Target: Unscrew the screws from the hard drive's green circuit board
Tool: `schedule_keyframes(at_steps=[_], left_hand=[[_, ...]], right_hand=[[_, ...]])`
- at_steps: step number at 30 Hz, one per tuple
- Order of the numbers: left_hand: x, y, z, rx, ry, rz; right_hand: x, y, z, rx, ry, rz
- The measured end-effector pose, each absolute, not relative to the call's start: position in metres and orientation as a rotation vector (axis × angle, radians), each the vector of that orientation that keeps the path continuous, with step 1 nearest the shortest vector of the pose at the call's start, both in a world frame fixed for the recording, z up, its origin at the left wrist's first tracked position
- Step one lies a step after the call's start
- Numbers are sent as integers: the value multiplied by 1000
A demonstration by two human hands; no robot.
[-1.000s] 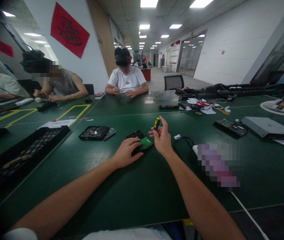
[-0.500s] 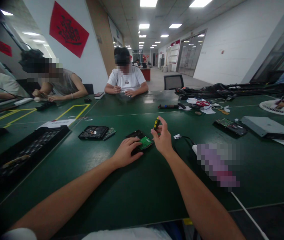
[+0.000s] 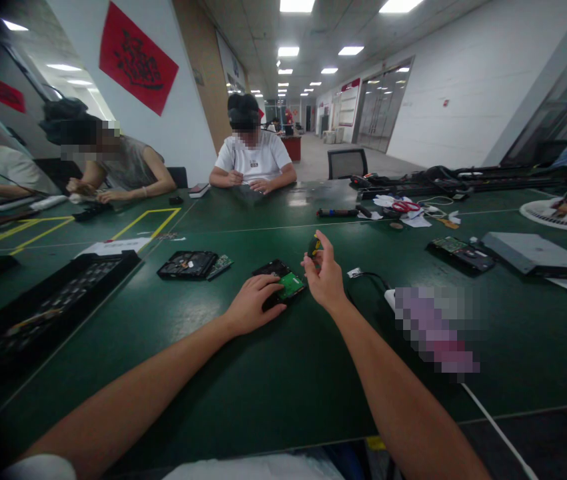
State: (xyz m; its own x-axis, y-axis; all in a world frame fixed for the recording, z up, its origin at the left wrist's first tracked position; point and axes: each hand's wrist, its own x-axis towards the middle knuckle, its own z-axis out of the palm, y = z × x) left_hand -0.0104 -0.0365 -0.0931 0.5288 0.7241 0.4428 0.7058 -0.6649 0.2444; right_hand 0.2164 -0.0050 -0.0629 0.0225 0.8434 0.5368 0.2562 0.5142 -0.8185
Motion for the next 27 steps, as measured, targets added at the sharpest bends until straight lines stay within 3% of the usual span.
schedule_keyframes(at_steps=[10, 20, 27], left_hand=[[-12, -36, -93, 2711, 1260, 816], [-11, -36, -95, 2709, 1266, 819], [-11, -36, -94, 2711, 1255, 841]], right_hand=[[221, -6, -55, -1043, -1593, 129], [213, -12, -54, -1012, -1664, 256], [217, -13, -51, -1042, -1626, 144]])
